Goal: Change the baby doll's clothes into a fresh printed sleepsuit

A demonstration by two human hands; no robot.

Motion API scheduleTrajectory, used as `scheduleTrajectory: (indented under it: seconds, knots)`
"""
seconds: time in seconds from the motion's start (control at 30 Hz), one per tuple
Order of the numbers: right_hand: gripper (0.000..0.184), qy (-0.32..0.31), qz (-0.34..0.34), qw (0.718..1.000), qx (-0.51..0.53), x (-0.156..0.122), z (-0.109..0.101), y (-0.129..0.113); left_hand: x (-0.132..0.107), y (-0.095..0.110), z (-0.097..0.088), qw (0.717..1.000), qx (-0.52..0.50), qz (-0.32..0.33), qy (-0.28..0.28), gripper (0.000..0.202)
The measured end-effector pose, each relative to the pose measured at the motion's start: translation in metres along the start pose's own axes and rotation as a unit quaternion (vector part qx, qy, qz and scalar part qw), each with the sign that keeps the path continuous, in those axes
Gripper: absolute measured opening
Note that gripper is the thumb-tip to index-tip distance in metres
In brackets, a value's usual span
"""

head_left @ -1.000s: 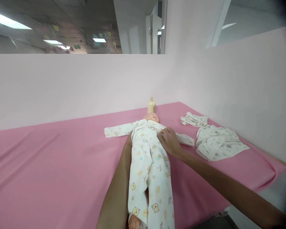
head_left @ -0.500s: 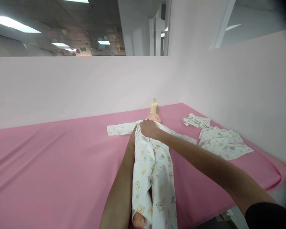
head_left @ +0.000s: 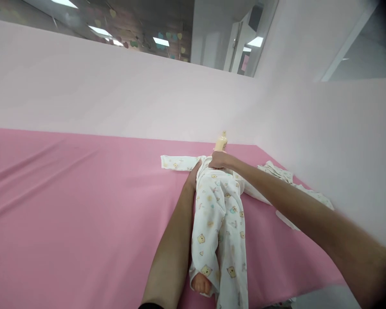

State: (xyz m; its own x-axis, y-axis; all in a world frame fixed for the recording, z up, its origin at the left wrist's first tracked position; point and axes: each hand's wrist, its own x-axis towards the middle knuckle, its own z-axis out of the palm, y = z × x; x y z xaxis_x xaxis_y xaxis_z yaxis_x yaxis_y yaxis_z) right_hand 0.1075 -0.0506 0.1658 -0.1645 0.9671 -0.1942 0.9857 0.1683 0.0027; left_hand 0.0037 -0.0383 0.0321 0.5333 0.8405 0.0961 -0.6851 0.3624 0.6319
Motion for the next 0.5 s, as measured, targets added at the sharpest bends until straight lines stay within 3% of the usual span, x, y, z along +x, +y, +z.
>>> scheduleTrajectory:
  seconds: [0.13,0.3,0.4,0.5]
  knots:
    - [0.023,-0.095,-0.004,0.995,0.031,-0.002,-0.013,0.002,0.008,-0.005,-0.015,1.000,-0.011,0.004,-0.009,0.064]
    - [0.035,-0.189,-0.065,0.978,0.053,-0.007,-0.026,0.004,0.016,-0.007,-0.022,1.000,-0.023,0.010,-0.003,0.062]
    - [0.032,-0.180,-0.102,0.978,0.027,-0.010,-0.027,0.000,0.017,-0.006,-0.022,1.000,-0.004,0.023,-0.015,0.059]
    - [0.022,-0.111,-0.143,0.983,-0.009,-0.009,-0.019,-0.003,0.014,-0.003,-0.018,0.997,0.053,0.048,0.013,0.057]
